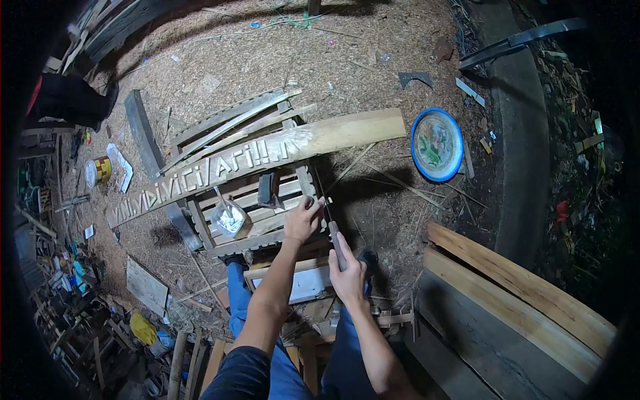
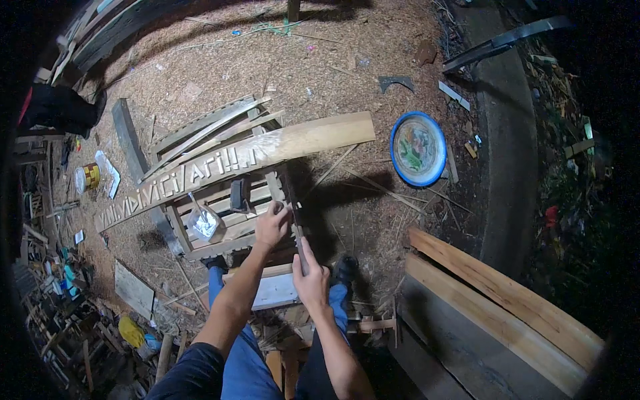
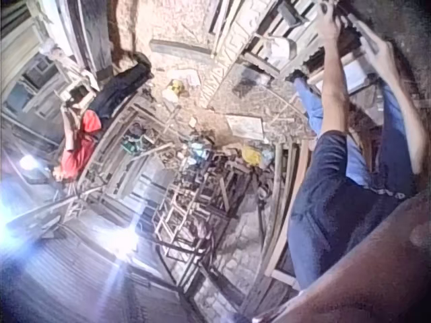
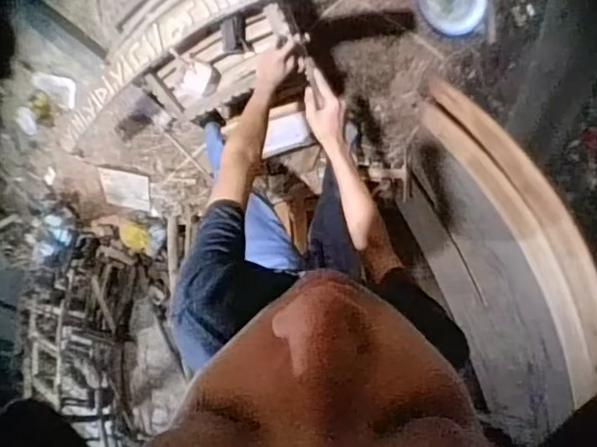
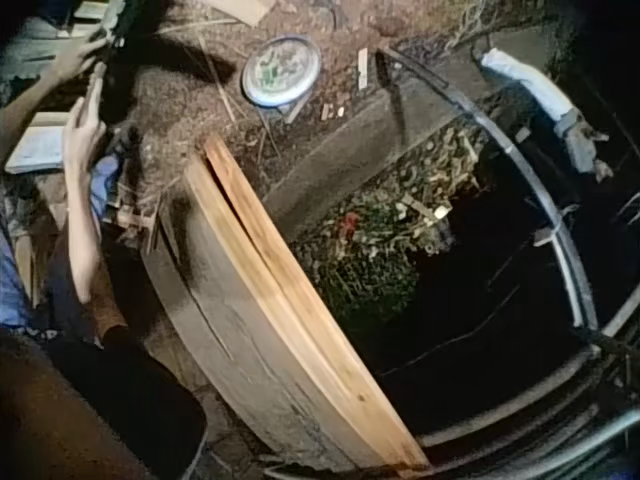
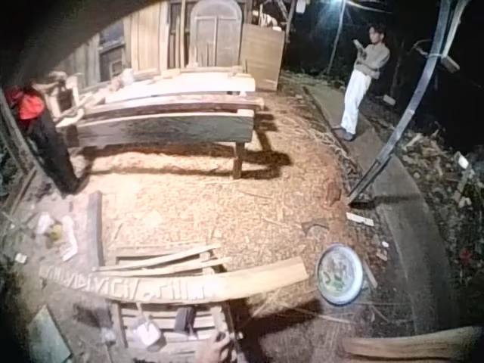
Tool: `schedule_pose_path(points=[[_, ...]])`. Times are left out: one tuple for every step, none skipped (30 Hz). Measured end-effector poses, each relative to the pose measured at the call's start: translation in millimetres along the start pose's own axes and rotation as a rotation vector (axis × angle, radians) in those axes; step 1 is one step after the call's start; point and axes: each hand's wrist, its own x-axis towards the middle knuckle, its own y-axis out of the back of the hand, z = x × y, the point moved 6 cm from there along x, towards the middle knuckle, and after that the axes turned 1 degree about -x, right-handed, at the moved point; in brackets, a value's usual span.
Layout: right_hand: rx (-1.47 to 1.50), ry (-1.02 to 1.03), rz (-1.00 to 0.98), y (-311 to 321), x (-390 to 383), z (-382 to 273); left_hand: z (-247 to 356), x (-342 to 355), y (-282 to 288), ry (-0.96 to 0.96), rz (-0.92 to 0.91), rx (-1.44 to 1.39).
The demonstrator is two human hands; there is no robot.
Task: The person applies glue to small wooden letters and attaches them to a board to spell out words, then uses a hand saw to trim a piece of wood.
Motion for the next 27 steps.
schedule_pose_path(points=[[0.011,0.019,-0.003,-1,2,1,-2,1,-1,0.01,-0.015,0.013],[0.022,0.038,-0.006,-2,3,3,-2,1,-2,0.006,-0.015,0.012],[0.022,0.039,-0.001,1,0,5,0,1,-3,-0.002,-0.021,0.008],[0.026,0.035,-0.008,3,-4,4,-1,1,-3,-0.007,-0.022,0.008],[0.029,0.032,-0.015,5,-6,5,-1,1,-3,-0.008,-0.017,0.013],[0.032,0.039,-0.016,6,-7,6,-1,-1,-5,0.014,-0.042,0.023],[0.045,0.041,-0.008,9,-8,6,0,-3,-9,0.034,-0.07,0.026],[0.059,0.044,-0.001,13,-7,7,0,-4,-10,0.032,-0.066,0.024],[0.063,0.059,0.007,11,-1,7,-1,-5,-9,0.032,-0.065,0.029],[0.074,0.036,-0.018,6,6,12,-1,-5,-9,0.031,-0.063,0.029],[0.048,0.048,-0.021,4,7,14,0,-5,-8,0.033,-0.053,0.022],[0.023,0.06,-0.025,4,7,17,-1,-2,-7,0.033,-0.045,0.018],[0.003,0.051,-0.045,5,1,17,-4,-3,-6,0.026,-0.05,0.015],[0.001,0.063,-0.056,6,-4,16,-6,-5,-5,0.019,-0.054,0.013],[0.047,0.065,-0.044,9,-8,16,-8,-7,-5,0.018,-0.053,0.025],[0.087,0.07,-0.029,13,-9,15,-7,-6,-5,0.027,-0.036,0.024],[0.041,-0.038,-0.121,12,-6,16,-7,-5,-6,0.031,-0.045,0.023],[0.035,0.086,-0.059,10,-6,16,-8,-5,-5,0.034,-0.056,0.023],[0.038,0.15,-0.053,6,-2,16,-8,-5,-1,0.016,-0.03,0.014],[0.04,0.211,-0.045,6,0,17,-5,-3,-2,0.018,-0.024,0.011],[0.037,0.214,-0.045,9,-3,22,-5,-1,-3,0.024,-0.033,0.02],[0.085,0.197,-0.047,14,-9,19,-5,-1,-2,0.033,-0.046,0.031],[0.133,0.177,-0.046,17,-13,18,-7,-3,-1,0.03,-0.037,0.029],[0.134,0.171,-0.046,15,-13,20,-9,-5,-1,0.031,-0.043,0.028],[0.124,0.16,-0.055,11,-11,23,-13,-6,-1,0.056,-0.058,0.038],[0.114,0.148,-0.064,6,-8,24,-17,-7,-1,0.079,-0.074,0.049],[0.125,0.19,-0.028,7,1,20,-9,-3,-2,0.051,-0.059,0.035]])
